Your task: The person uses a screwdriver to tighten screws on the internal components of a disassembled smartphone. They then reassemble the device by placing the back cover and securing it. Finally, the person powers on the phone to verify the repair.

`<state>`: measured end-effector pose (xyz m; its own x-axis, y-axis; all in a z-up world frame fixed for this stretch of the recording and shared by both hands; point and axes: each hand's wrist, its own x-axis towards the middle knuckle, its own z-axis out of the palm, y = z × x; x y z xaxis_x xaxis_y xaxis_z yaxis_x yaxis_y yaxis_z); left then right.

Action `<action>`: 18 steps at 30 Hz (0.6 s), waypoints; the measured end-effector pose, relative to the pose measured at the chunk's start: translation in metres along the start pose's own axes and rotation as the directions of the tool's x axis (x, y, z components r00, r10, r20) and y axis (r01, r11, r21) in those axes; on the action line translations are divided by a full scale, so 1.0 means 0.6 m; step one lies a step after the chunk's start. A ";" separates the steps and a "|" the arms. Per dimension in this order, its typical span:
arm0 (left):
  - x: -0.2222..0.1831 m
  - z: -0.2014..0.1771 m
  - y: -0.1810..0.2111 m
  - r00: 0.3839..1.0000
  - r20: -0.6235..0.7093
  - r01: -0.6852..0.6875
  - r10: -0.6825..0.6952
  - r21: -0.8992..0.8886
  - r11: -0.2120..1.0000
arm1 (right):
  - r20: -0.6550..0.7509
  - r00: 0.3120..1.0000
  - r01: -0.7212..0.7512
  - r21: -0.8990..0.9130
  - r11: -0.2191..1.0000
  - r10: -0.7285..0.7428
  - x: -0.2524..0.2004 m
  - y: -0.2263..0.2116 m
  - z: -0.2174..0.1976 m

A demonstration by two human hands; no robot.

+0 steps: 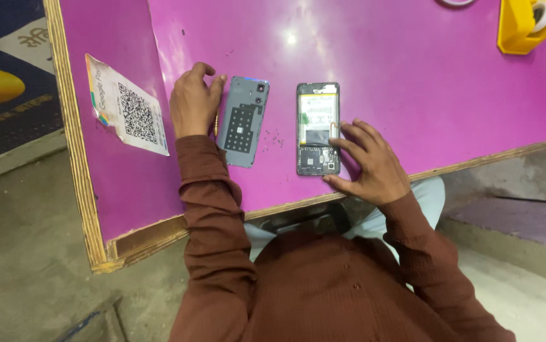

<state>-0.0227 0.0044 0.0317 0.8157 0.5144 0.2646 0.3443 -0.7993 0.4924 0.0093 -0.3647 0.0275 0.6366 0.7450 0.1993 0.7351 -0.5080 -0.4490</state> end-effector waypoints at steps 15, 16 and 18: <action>-0.334 0.011 0.263 0.866 -0.071 -0.499 0.496 -0.053 0.865 | -0.016 0.999 0.044 0.009 0.999 -0.044 0.002 0.004 -0.001; -0.365 0.016 0.262 0.851 -0.030 -0.524 0.524 -0.077 0.848 | -0.019 0.999 0.042 -0.002 0.999 -0.042 0.002 0.004 0.004; -0.414 0.034 0.254 0.815 0.049 -0.567 0.578 -0.136 0.812 | -0.020 0.999 0.035 -0.031 0.999 -0.035 0.001 0.005 0.011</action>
<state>-0.1636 -0.2515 0.0242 0.8864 -0.0578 0.4592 -0.2464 -0.8989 0.3624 0.0106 -0.3629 0.0206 0.6147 0.7538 0.2321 0.7635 -0.4948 -0.4150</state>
